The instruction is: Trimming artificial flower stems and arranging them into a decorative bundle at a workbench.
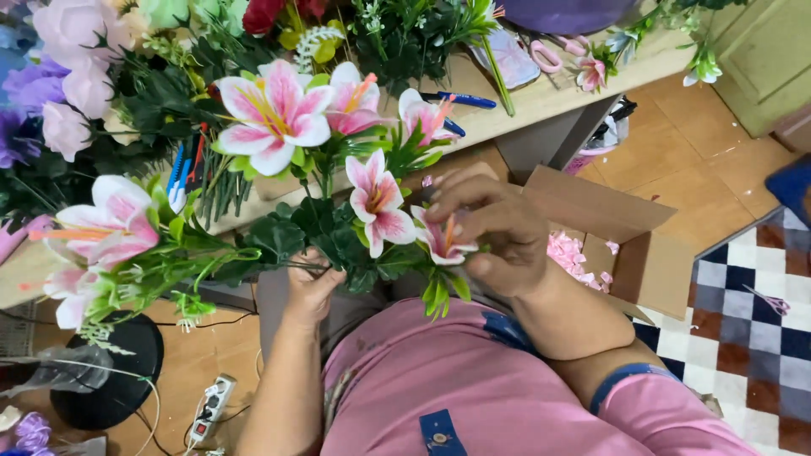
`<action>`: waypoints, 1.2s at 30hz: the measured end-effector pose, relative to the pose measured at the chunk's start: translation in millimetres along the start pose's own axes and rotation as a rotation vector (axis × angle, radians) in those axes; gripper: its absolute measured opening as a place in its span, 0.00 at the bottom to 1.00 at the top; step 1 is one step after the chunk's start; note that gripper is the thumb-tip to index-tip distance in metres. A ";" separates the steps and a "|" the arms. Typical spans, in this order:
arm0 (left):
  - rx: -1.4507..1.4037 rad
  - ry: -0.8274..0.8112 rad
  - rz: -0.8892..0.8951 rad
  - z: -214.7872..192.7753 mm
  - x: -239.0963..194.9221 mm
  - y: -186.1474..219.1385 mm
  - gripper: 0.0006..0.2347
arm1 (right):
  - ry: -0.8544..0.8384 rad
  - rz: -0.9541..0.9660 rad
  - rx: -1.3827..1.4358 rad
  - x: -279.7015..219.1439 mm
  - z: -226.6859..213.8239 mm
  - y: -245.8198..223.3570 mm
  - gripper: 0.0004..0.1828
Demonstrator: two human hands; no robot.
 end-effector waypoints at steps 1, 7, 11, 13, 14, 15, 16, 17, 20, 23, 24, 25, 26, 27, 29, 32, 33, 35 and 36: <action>0.012 0.004 -0.011 -11.4 -0.4 -9.6 0.15 | -0.013 -0.012 0.014 -4.5 -3.8 3.1 0.25; 0.029 0.025 -0.050 29.3 4.5 22.8 0.16 | 0.071 0.016 0.077 16.8 -26.3 -23.3 0.18; 0.028 -0.001 -0.069 5.6 4.9 -8.7 0.17 | -0.055 0.080 0.075 16.5 0.4 -21.5 0.13; 0.034 -0.028 -0.047 5.7 5.5 -19.3 0.17 | 0.014 0.177 0.150 12.2 11.1 -8.8 0.21; 0.043 -0.016 -0.043 12.2 4.2 -18.0 0.17 | 0.013 0.178 0.164 4.7 13.2 -7.4 0.21; 0.014 -0.017 -0.033 19.4 3.2 -16.2 0.19 | 0.062 0.300 0.223 -4.8 13.3 2.4 0.27; -0.016 -0.020 -0.022 26.7 4.0 -14.4 0.20 | 0.110 0.421 0.279 -14.7 13.9 12.4 0.33; -0.007 -0.011 -0.016 34.2 4.1 -2.2 0.20 | 0.106 0.421 0.293 -15.5 13.0 14.9 0.33; 0.000 0.011 -0.046 53.3 4.6 19.9 0.15 | 0.029 0.400 0.235 -10.6 16.6 15.7 0.40; -0.012 0.082 -0.046 55.4 5.6 30.0 0.11 | -0.127 0.240 -0.055 4.6 30.3 3.0 0.44; -0.053 0.082 -0.041 57.7 7.2 34.7 0.11 | -0.118 0.215 -0.087 5.7 29.7 3.1 0.49; -0.094 0.083 -0.035 59.9 8.9 39.5 0.11 | -0.108 0.191 -0.118 6.9 29.3 3.2 0.55; -0.094 0.088 -0.028 49.2 8.0 30.4 0.11 | -0.114 0.189 -0.112 9.1 28.7 1.3 0.55; -0.106 0.102 -0.044 37.9 7.0 19.6 0.13 | -0.145 0.128 -0.140 11.6 29.7 -4.2 0.54; -0.119 0.126 -0.056 16.3 5.6 -2.9 0.14 | -0.181 0.069 -0.160 12.4 27.7 -12.2 0.55; -0.097 0.158 -0.070 16.2 4.1 1.7 0.15 | -0.083 0.105 -0.164 7.4 13.4 -18.3 0.45; -0.045 0.061 -0.039 45.5 6.2 32.8 0.12 | -0.004 0.130 -0.176 5.1 6.8 -19.9 0.38; 0.005 -0.026 -0.006 76.5 6.3 64.8 0.08 | 0.067 0.161 -0.183 3.5 2.2 -24.1 0.33; 0.008 0.004 -0.024 76.2 5.9 65.0 0.06 | 0.153 0.134 -0.193 4.8 -2.0 -29.1 0.26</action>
Point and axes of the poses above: each hand's wrist, its own x-axis towards the middle knuckle, its own z-axis out of the palm, y = z × x, the point moved 7 cm from there along x, towards the middle knuckle, and after that the axes turned 4 degrees about x, right-handed, at the moved point
